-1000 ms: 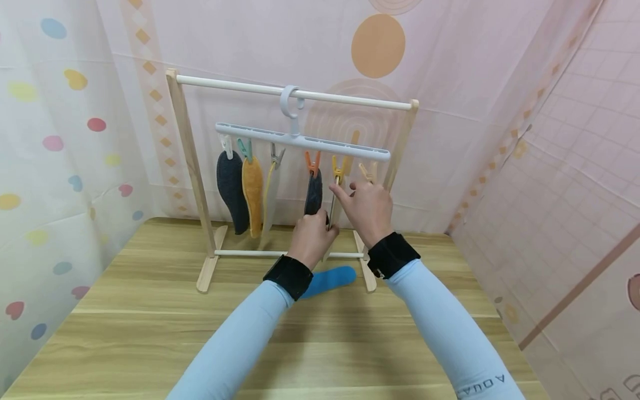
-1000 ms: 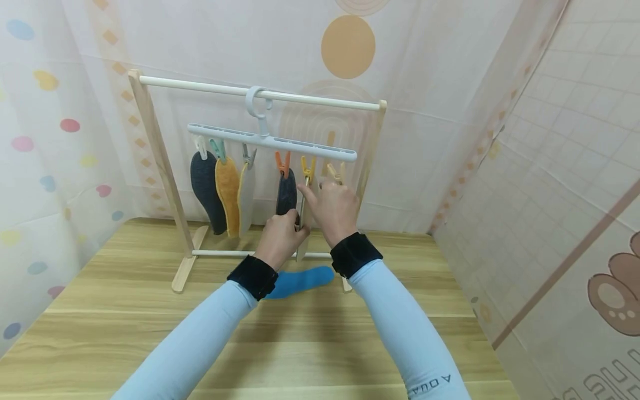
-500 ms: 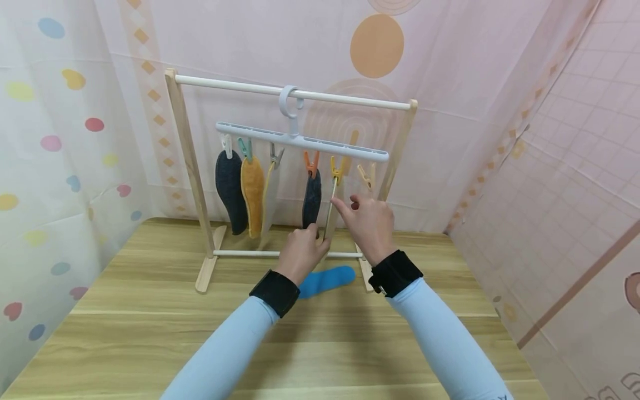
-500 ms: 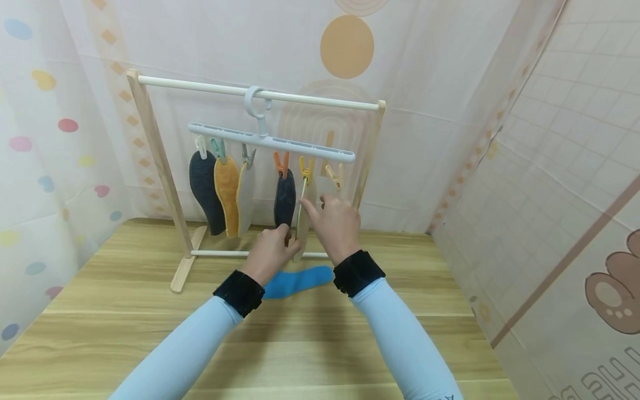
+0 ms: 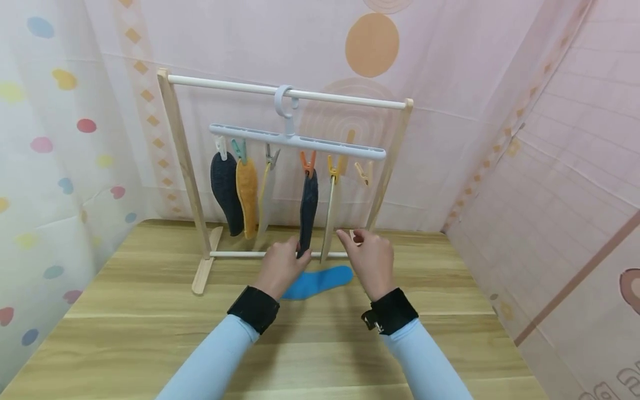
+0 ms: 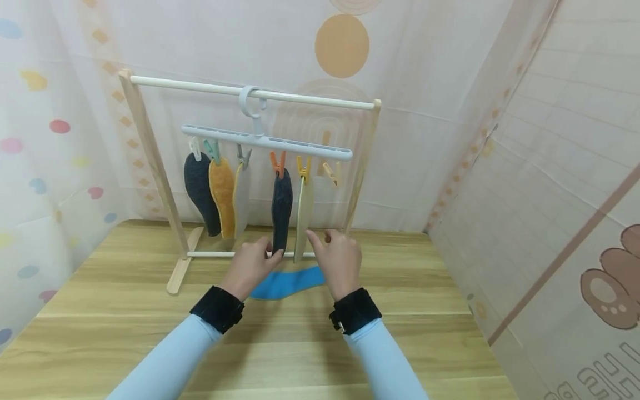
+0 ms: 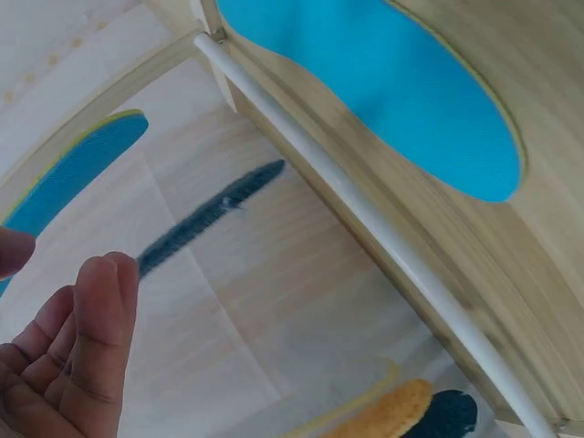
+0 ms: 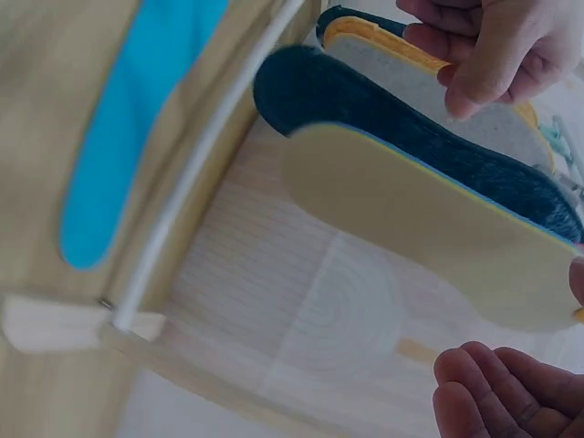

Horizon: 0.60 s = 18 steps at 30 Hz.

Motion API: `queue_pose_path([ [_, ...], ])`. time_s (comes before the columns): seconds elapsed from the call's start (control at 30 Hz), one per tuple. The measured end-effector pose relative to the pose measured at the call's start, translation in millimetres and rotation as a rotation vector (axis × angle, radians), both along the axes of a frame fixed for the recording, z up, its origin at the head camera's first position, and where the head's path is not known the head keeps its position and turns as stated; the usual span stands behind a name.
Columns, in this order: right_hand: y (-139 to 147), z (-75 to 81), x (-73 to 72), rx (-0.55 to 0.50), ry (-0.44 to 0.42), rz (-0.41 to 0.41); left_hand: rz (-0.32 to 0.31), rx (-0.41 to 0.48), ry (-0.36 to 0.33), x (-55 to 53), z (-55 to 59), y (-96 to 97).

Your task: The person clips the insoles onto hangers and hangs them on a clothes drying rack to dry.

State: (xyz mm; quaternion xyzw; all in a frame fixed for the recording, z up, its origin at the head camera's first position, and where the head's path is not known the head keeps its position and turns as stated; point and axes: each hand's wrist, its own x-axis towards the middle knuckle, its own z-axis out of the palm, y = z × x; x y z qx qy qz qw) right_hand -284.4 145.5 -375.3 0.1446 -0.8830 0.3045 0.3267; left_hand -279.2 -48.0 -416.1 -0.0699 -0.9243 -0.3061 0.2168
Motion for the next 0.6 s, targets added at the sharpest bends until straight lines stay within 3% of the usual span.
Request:
queue_pose_path([
  [0.2, 5.5, -19.3, 11.1, -0.085, -0.08, -0.019, 0.005, -0.044, 0.039, 7.3, -8.4, -8.6],
  [0.4, 11.3, -35.6, 19.0, -0.095, -0.13, -0.039, 0.05, -0.121, -0.067, 18.6, -12.9, -19.4],
  [0.6, 20.1, -55.6, 22.4, -0.008, -0.166, -0.064, 0.055, -0.176, -0.114, 29.2, -20.0, -32.0],
])
